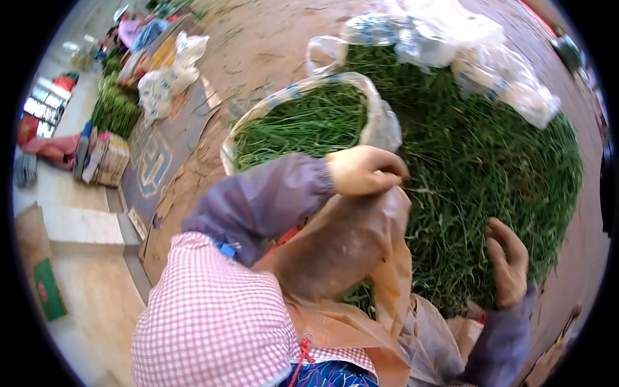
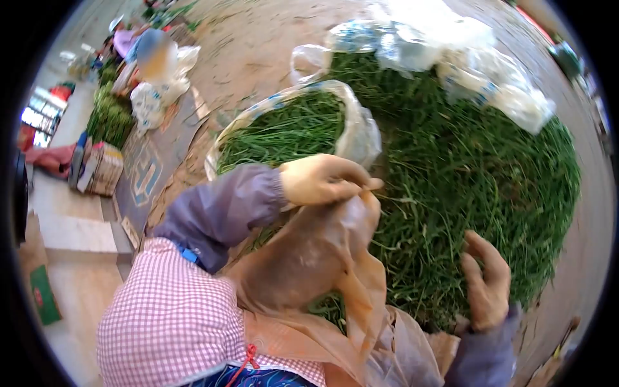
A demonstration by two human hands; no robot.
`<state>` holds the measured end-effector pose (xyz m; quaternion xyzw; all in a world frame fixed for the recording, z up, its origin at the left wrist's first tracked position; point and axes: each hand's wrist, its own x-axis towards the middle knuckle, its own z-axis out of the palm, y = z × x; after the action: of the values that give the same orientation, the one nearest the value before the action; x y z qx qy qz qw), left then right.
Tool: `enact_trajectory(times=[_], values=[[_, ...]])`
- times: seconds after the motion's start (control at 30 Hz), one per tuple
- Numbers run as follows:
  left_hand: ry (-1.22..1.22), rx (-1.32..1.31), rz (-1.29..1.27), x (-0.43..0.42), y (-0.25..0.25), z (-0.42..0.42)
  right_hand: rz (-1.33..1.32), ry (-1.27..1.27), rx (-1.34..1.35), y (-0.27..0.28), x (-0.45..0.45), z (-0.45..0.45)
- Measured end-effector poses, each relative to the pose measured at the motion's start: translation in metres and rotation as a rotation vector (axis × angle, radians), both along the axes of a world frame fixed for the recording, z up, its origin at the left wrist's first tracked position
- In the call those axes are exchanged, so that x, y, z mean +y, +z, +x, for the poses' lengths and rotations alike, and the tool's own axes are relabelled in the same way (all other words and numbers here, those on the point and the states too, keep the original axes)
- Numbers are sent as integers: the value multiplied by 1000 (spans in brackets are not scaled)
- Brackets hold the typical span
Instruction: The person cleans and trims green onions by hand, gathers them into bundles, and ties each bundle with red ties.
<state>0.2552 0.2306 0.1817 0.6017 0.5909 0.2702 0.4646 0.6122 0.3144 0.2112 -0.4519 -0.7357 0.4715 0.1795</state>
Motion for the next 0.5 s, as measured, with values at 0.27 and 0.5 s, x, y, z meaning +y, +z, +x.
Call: enact_trajectory(times=[0.27,0.5], values=[[482,129,-326,-205,-250,-54,-123,747,-3,-145,14,-334],[1692,-315,-236,-272,-286,-115,130,1125,96,-222,-42,-424]])
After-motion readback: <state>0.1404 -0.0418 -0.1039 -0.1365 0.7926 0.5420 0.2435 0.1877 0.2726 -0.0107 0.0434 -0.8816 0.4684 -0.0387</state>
